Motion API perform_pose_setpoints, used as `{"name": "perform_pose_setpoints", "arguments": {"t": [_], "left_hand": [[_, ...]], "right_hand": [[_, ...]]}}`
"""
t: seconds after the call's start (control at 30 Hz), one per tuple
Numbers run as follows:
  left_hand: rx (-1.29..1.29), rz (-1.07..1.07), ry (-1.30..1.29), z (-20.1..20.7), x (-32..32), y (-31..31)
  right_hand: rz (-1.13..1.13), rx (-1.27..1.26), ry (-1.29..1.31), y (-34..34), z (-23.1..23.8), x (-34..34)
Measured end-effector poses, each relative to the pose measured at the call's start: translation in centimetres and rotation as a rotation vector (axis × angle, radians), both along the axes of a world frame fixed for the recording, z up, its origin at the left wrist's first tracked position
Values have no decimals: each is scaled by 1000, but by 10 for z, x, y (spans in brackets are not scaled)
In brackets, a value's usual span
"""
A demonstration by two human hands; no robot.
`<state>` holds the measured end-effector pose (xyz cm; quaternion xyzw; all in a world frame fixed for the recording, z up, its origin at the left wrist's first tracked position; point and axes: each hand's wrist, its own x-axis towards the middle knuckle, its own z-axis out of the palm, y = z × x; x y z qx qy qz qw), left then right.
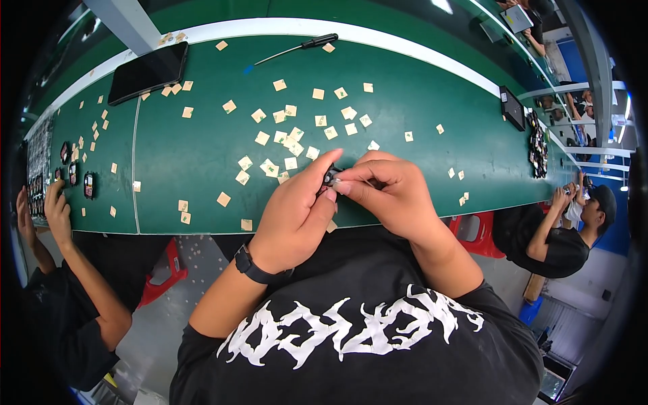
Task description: Manually assemble small electronic components by applying adhesive stickers to watch-like frames.
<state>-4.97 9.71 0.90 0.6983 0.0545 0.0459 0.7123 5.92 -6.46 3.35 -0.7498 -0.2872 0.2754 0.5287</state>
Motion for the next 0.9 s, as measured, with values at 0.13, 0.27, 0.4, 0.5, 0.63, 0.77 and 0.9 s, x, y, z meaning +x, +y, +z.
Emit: {"name": "perform_pose_setpoints", "arguments": {"t": [0.13, 0.27, 0.4, 0.5, 0.63, 0.77, 0.9], "left_hand": [[2, 0, -11, -2, 1, 1], [-16, -10, 28, 6, 2, 2], [-67, 44, 35, 3, -1, 2], [-120, 42, 35, 4, 2, 1], [-157, 44, 0, -4, 1, -1], [-166, 36, 6, -1, -1, 1], [-134, 50, -41, -6, -2, -1]], "right_hand": [[-63, -2, 59, 5, -2, 0], [-196, 40, 147, 10, -4, 0], [-175, 38, 56, 14, -3, -1], [-235, -45, -38, 11, -2, -5], [-156, 6, -174, 10, 3, -11], [-76, -44, -385, 11, 14, -11], [-42, -174, -386, 15, 23, -10]]}}
